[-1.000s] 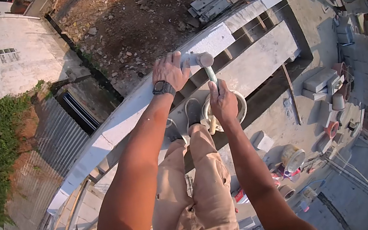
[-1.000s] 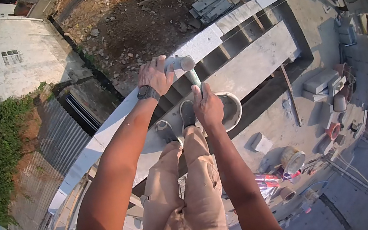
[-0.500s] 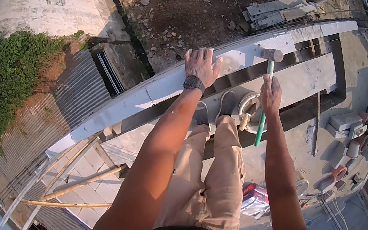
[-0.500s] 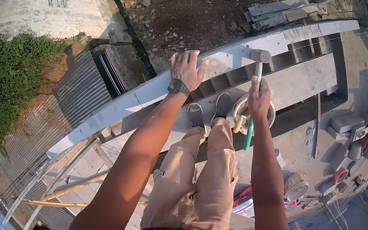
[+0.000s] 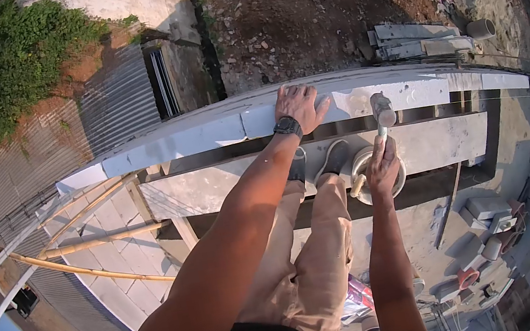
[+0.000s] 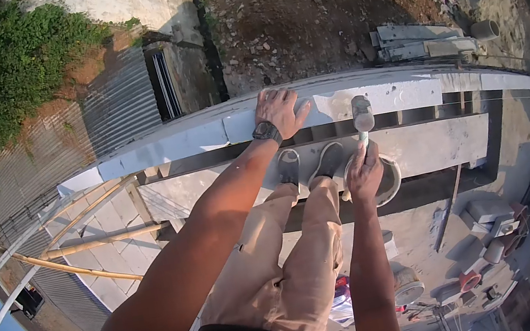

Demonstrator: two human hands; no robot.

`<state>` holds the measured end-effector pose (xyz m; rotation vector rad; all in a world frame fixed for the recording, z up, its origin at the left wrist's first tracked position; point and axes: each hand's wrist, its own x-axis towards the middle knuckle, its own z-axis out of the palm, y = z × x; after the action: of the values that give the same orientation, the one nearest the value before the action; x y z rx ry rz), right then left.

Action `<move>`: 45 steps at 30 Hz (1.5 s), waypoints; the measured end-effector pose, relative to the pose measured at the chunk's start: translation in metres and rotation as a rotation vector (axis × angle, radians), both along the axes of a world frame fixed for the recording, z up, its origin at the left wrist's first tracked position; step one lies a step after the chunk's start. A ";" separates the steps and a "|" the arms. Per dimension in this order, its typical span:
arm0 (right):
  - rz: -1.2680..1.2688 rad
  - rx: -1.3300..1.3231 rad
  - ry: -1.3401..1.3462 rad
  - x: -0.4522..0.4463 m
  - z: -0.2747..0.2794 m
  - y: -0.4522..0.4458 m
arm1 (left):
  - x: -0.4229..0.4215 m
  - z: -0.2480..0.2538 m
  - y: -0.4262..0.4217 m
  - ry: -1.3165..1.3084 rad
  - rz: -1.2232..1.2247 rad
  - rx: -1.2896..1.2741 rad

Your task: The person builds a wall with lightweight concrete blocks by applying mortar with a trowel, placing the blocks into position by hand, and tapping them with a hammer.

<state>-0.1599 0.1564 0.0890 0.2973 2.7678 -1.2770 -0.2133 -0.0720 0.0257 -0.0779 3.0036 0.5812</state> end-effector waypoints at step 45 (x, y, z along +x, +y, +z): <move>-0.090 -0.041 -0.345 -0.007 0.009 -0.022 | -0.068 -0.001 0.043 0.008 -0.210 0.020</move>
<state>-0.1670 0.1344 0.0978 0.5840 2.4596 -1.1702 -0.2813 -0.0286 0.0251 0.2390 2.9604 0.5895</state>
